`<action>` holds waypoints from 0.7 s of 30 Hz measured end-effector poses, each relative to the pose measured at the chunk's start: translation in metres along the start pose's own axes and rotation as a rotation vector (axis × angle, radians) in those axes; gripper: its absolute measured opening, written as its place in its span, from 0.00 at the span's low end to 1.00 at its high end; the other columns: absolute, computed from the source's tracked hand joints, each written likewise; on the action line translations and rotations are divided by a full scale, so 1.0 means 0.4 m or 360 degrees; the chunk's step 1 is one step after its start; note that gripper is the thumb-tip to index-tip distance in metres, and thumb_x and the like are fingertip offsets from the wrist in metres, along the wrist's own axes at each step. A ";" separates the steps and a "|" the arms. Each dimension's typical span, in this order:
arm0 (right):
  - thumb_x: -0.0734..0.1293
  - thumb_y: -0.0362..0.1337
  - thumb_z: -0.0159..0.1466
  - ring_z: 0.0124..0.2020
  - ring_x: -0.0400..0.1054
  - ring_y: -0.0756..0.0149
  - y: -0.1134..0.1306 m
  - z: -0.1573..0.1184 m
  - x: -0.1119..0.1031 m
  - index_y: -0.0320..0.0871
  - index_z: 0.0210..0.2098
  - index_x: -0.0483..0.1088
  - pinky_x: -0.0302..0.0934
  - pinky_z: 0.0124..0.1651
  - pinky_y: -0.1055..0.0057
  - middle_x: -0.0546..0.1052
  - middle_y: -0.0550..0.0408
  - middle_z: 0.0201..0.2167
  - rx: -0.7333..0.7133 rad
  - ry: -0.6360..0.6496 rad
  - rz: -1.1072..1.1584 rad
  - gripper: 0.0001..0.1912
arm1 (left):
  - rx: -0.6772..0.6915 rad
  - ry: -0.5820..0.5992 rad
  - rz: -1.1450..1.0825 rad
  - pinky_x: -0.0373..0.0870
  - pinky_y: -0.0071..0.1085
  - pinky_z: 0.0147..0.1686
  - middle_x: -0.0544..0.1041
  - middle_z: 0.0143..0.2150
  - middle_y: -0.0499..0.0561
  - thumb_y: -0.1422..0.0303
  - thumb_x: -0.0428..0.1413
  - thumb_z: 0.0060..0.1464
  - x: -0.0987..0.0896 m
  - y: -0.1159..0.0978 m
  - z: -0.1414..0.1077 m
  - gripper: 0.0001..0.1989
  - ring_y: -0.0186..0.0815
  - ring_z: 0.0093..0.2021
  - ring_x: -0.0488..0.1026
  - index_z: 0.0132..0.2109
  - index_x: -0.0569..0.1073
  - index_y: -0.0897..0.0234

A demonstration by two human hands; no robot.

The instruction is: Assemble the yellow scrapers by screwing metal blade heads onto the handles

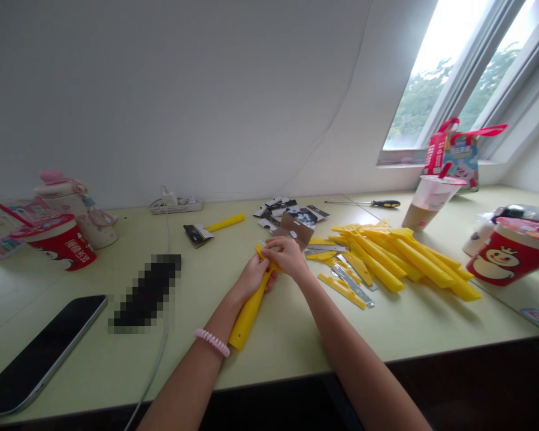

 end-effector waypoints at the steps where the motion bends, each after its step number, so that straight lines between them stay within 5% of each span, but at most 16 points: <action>1: 0.67 0.38 0.50 0.36 0.67 0.68 0.003 -0.002 -0.001 0.43 0.26 0.74 0.59 0.37 0.74 0.75 0.55 0.35 0.0006 -0.0008 -0.0020 0.07 | -0.0002 -0.0002 -0.0001 0.53 0.22 0.10 0.68 0.19 0.46 0.61 0.47 0.51 -0.001 0.001 0.001 0.19 0.27 0.11 0.60 0.47 0.59 0.67; 9: 0.68 0.44 0.47 0.24 0.64 0.70 -0.027 -0.001 0.006 0.41 0.27 0.73 0.56 0.27 0.76 0.71 0.58 0.20 0.0182 0.0022 0.0035 0.13 | -0.0017 0.0053 -0.0007 0.53 0.22 0.10 0.68 0.19 0.45 0.60 0.48 0.51 0.005 0.003 -0.001 0.19 0.27 0.10 0.60 0.46 0.60 0.67; 13: 0.65 0.47 0.50 0.25 0.64 0.70 -0.040 0.008 -0.004 0.40 0.29 0.74 0.56 0.27 0.76 0.72 0.56 0.22 0.0156 -0.0030 0.0062 0.16 | -0.0023 0.0003 -0.0019 0.53 0.23 0.10 0.68 0.19 0.45 0.62 0.48 0.50 -0.005 0.003 0.002 0.14 0.27 0.11 0.61 0.41 0.59 0.66; 17: 0.62 0.42 0.53 0.30 0.67 0.69 -0.047 0.011 -0.044 0.40 0.31 0.73 0.59 0.32 0.75 0.75 0.54 0.29 0.0163 -0.0224 0.0107 0.13 | 0.0022 -0.0244 -0.0064 0.52 0.23 0.10 0.68 0.18 0.45 0.62 0.49 0.48 -0.042 -0.005 0.011 0.11 0.27 0.10 0.61 0.36 0.58 0.64; 21: 0.63 0.34 0.51 0.30 0.67 0.69 -0.056 0.004 -0.058 0.42 0.30 0.73 0.59 0.34 0.75 0.75 0.56 0.29 0.0207 -0.0187 -0.0226 0.09 | 0.0104 -0.0552 -0.0148 0.52 0.22 0.11 0.68 0.17 0.45 0.63 0.49 0.46 -0.085 -0.021 0.011 0.11 0.27 0.10 0.61 0.34 0.59 0.65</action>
Point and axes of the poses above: each hand's wrist, its own z-axis towards the middle knuckle, its own x-axis out of the palm, y = z × x, the point moved 6 cm from there along z, towards the middle knuckle
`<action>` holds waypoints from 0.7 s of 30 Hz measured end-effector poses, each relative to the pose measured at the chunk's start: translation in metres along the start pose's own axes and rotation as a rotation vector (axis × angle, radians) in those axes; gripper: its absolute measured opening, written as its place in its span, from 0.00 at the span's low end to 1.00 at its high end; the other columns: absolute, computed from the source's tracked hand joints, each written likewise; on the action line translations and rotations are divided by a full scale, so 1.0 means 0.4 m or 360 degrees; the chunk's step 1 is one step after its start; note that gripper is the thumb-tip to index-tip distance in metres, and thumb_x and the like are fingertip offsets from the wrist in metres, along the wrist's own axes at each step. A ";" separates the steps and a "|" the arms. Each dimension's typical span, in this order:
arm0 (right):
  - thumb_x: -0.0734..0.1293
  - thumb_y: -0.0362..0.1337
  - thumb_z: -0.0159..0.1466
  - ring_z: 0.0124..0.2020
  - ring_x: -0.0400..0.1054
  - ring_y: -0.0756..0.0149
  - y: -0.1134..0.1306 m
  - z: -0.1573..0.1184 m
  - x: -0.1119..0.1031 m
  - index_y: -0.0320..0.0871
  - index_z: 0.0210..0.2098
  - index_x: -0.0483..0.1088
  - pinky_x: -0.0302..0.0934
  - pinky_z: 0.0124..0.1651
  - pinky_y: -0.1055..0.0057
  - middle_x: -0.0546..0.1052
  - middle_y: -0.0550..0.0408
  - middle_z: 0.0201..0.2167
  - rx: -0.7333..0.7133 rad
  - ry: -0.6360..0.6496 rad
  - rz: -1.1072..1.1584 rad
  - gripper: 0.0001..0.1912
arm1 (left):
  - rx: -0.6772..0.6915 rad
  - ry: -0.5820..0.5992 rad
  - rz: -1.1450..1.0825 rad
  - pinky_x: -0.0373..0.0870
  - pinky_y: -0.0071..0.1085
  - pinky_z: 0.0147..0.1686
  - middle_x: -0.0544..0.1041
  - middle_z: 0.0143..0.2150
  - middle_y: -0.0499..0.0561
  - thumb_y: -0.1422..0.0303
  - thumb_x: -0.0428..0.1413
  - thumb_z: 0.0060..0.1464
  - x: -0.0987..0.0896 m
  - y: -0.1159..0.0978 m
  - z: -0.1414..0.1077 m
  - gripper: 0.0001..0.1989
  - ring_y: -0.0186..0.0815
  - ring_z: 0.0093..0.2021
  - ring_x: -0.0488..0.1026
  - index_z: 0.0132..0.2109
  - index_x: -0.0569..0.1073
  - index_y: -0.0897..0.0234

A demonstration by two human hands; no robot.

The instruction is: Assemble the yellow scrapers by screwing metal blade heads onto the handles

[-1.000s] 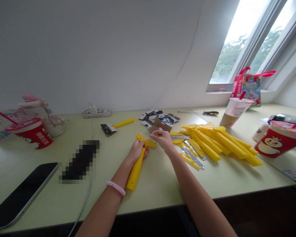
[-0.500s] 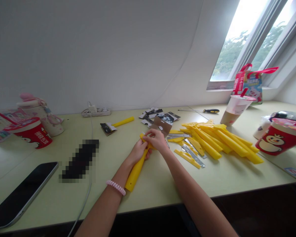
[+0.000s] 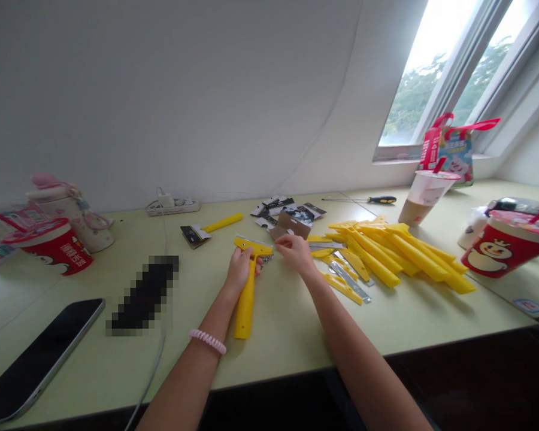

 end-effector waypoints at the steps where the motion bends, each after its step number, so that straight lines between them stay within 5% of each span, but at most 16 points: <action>1: 0.63 0.33 0.51 0.30 0.66 0.69 0.000 -0.003 0.001 0.43 0.30 0.73 0.58 0.33 0.75 0.75 0.56 0.29 -0.0002 0.0019 -0.0103 0.09 | 0.0019 -0.0053 -0.0017 0.52 0.22 0.11 0.68 0.17 0.45 0.63 0.49 0.45 -0.007 -0.005 0.001 0.11 0.27 0.10 0.60 0.34 0.59 0.65; 7: 0.63 0.30 0.50 0.31 0.66 0.68 0.023 -0.034 0.042 0.44 0.27 0.75 0.55 0.31 0.75 0.75 0.55 0.29 -0.0059 0.0291 -0.0396 0.09 | 0.0052 -0.0214 -0.0054 0.54 0.24 0.11 0.67 0.16 0.44 0.64 0.49 0.44 -0.026 -0.014 0.001 0.09 0.28 0.10 0.60 0.33 0.59 0.64; 14: 0.66 0.39 0.50 0.32 0.66 0.66 0.035 -0.050 0.052 0.46 0.27 0.75 0.53 0.28 0.74 0.76 0.53 0.30 -0.0024 0.0273 -0.0544 0.07 | 0.0013 -0.0186 -0.0009 0.54 0.24 0.11 0.67 0.16 0.43 0.65 0.48 0.46 -0.025 -0.006 0.004 0.08 0.28 0.10 0.61 0.32 0.57 0.64; 21: 0.66 0.36 0.49 0.31 0.66 0.66 0.029 -0.055 0.062 0.47 0.27 0.76 0.51 0.27 0.74 0.76 0.52 0.30 0.0037 0.0272 -0.0564 0.07 | 0.0025 -0.0155 0.0010 0.54 0.24 0.11 0.67 0.16 0.43 0.65 0.48 0.45 -0.021 -0.008 0.000 0.09 0.28 0.10 0.61 0.33 0.57 0.64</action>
Point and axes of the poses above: each hand's wrist, its own z-axis towards the middle knuckle, its own x-axis out of the palm, y = z × x, the point moved 6 cm from there along z, towards the middle knuckle
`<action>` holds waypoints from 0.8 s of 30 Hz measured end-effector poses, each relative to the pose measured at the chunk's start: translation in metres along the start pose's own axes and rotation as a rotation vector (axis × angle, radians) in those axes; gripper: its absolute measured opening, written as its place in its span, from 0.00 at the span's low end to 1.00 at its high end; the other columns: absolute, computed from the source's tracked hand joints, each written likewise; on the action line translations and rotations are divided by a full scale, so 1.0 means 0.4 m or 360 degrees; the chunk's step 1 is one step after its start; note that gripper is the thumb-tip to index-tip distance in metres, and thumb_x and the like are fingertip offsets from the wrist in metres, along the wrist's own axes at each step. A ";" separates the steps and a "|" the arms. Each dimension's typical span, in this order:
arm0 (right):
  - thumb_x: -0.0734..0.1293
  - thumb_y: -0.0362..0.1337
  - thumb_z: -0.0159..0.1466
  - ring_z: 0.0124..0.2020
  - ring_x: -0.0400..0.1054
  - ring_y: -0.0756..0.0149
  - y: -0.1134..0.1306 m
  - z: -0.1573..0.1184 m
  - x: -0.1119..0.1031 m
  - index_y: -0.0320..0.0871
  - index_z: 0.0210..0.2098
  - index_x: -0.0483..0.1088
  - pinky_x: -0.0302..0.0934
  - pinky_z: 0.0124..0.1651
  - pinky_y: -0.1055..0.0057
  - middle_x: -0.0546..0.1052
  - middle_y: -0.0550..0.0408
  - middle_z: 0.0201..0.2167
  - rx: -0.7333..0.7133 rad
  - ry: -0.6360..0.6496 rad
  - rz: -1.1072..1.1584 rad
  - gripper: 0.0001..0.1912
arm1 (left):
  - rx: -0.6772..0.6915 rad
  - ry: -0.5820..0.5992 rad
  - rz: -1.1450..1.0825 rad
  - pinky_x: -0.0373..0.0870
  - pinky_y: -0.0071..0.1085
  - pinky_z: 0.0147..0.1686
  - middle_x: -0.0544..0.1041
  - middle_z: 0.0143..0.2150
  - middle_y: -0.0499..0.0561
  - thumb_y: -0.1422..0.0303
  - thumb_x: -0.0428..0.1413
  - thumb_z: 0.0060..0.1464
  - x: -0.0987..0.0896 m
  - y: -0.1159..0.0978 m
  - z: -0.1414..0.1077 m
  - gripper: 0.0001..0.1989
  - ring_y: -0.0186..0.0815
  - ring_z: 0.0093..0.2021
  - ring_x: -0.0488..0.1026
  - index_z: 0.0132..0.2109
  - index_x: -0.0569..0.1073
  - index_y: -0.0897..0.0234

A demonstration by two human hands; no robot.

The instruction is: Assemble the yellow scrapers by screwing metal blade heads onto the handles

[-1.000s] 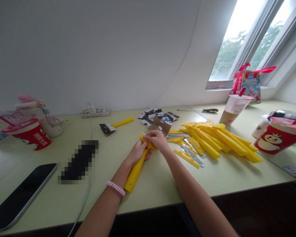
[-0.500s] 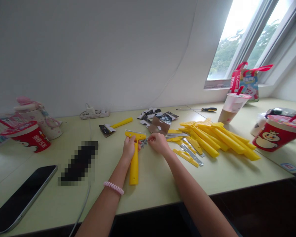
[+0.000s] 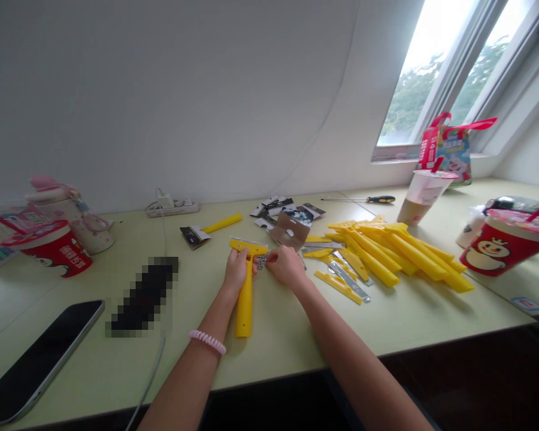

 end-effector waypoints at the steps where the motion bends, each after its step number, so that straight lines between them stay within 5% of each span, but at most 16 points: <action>1: 0.66 0.35 0.48 0.31 0.66 0.66 -0.003 0.001 0.002 0.46 0.26 0.76 0.52 0.27 0.74 0.76 0.52 0.30 0.0015 0.0024 0.0035 0.07 | -0.0001 0.0005 -0.0002 0.54 0.24 0.11 0.67 0.16 0.43 0.65 0.48 0.45 0.001 0.000 -0.001 0.09 0.28 0.10 0.61 0.33 0.57 0.64; 5: 0.65 0.34 0.47 0.28 0.66 0.67 -0.022 0.012 -0.011 0.44 0.25 0.75 0.53 0.28 0.75 0.75 0.53 0.26 0.0052 0.0019 0.0266 0.07 | -0.0013 0.0011 0.0000 0.54 0.23 0.11 0.67 0.16 0.43 0.65 0.48 0.46 0.002 -0.001 -0.002 0.09 0.28 0.11 0.60 0.33 0.57 0.64; 11: 0.64 0.40 0.48 0.28 0.63 0.67 -0.052 0.033 -0.061 0.41 0.25 0.75 0.54 0.29 0.74 0.73 0.54 0.25 0.0085 -0.0299 0.0686 0.10 | -0.0046 0.0066 0.0049 0.53 0.23 0.11 0.68 0.17 0.44 0.65 0.47 0.47 0.009 0.010 0.000 0.08 0.27 0.10 0.60 0.34 0.58 0.65; 17: 0.66 0.43 0.46 0.22 0.58 0.72 -0.023 0.027 -0.018 0.40 0.27 0.74 0.50 0.25 0.76 0.69 0.58 0.20 0.0069 0.0018 0.1098 0.13 | -0.0056 0.0198 0.0066 0.53 0.23 0.11 0.68 0.17 0.44 0.65 0.47 0.47 0.022 0.019 0.001 0.09 0.27 0.10 0.60 0.35 0.59 0.66; 24: 0.67 0.42 0.47 0.22 0.59 0.72 -0.019 0.020 -0.004 0.40 0.27 0.74 0.52 0.27 0.75 0.68 0.59 0.18 0.0059 -0.0001 0.1049 0.12 | -0.0002 0.0210 0.0115 0.54 0.23 0.10 0.67 0.16 0.44 0.65 0.47 0.47 0.023 0.006 -0.008 0.09 0.28 0.11 0.61 0.34 0.58 0.65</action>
Point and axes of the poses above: each hand's wrist, its own z-axis towards the middle knuckle, its own x-axis out of the palm, y = z × x, the point moved 6 cm from there along z, towards the middle knuckle
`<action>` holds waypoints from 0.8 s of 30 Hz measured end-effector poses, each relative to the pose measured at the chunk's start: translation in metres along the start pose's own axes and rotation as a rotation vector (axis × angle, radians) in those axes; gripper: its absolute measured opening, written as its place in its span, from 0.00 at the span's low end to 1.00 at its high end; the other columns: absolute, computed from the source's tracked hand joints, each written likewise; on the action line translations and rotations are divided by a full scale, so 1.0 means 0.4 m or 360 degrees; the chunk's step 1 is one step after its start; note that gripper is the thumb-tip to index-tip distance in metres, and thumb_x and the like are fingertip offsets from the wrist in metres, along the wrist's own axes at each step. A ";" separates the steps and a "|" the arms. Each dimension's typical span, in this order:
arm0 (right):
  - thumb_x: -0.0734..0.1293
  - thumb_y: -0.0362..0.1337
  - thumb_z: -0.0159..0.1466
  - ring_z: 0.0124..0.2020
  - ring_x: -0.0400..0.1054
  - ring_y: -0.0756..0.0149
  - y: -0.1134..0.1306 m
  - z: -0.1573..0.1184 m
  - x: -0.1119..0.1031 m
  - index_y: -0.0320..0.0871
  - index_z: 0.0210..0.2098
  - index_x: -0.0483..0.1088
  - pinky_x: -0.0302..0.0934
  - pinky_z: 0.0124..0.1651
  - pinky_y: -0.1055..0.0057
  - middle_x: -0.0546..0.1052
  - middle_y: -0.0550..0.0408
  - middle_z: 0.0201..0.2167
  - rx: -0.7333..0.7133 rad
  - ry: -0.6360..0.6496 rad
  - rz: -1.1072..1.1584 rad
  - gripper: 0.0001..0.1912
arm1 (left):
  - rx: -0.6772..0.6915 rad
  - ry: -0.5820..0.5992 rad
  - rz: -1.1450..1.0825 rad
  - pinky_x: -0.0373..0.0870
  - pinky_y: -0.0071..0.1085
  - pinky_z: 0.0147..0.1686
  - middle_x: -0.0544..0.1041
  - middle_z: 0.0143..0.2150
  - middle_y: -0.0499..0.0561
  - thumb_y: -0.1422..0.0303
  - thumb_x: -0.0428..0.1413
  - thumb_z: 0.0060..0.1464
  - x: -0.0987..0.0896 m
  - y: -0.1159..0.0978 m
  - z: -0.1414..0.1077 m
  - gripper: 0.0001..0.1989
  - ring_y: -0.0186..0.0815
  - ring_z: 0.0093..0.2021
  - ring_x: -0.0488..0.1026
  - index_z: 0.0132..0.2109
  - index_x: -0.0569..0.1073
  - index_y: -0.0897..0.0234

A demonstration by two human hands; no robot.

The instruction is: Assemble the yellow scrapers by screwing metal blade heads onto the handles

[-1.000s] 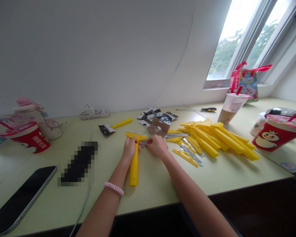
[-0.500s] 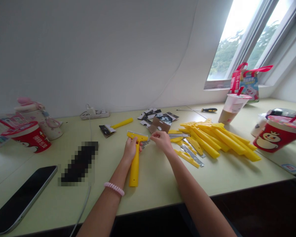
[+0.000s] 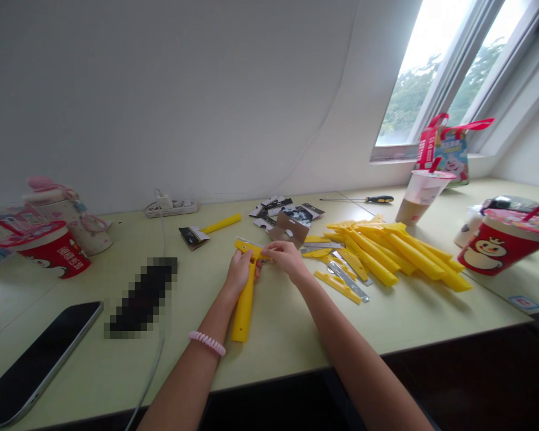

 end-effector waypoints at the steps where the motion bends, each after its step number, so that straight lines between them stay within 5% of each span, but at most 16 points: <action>1: 0.67 0.41 0.47 0.23 0.60 0.72 -0.002 0.001 0.002 0.40 0.27 0.73 0.53 0.27 0.75 0.68 0.58 0.19 0.0010 0.0009 0.0036 0.11 | 0.0001 0.0002 0.0001 0.54 0.23 0.10 0.67 0.16 0.44 0.65 0.47 0.47 0.000 0.000 -0.001 0.09 0.28 0.11 0.61 0.34 0.58 0.65; 7: 0.67 0.31 0.47 0.23 0.65 0.72 -0.011 -0.005 0.022 0.39 0.33 0.67 0.61 0.27 0.75 0.71 0.56 0.26 0.0220 0.0063 0.0540 0.13 | 0.0003 0.0054 -0.0027 0.53 0.23 0.10 0.67 0.16 0.43 0.64 0.47 0.47 0.002 0.008 0.005 0.09 0.27 0.10 0.61 0.34 0.57 0.64; 13: 0.63 0.25 0.51 0.22 0.68 0.71 -0.008 -0.022 0.053 0.35 0.37 0.64 0.65 0.29 0.74 0.72 0.52 0.22 0.0531 0.0332 0.1011 0.13 | 0.0016 0.0099 -0.0072 0.52 0.22 0.09 0.67 0.16 0.43 0.63 0.48 0.46 0.006 0.012 0.009 0.10 0.27 0.09 0.60 0.34 0.57 0.64; 24: 0.60 0.23 0.51 0.18 0.63 0.74 -0.006 -0.027 0.066 0.33 0.34 0.66 0.55 0.20 0.80 0.70 0.53 0.18 0.0487 0.0268 0.1048 0.11 | 0.0000 0.0086 -0.0041 0.53 0.22 0.09 0.66 0.15 0.43 0.63 0.48 0.46 0.006 0.007 0.004 0.09 0.28 0.10 0.60 0.32 0.57 0.63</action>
Point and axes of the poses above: each hand's wrist, its own z-axis towards the middle knuckle, its own x-axis out of the palm, y = z × x, the point moved 6 cm from there along z, towards the middle knuckle
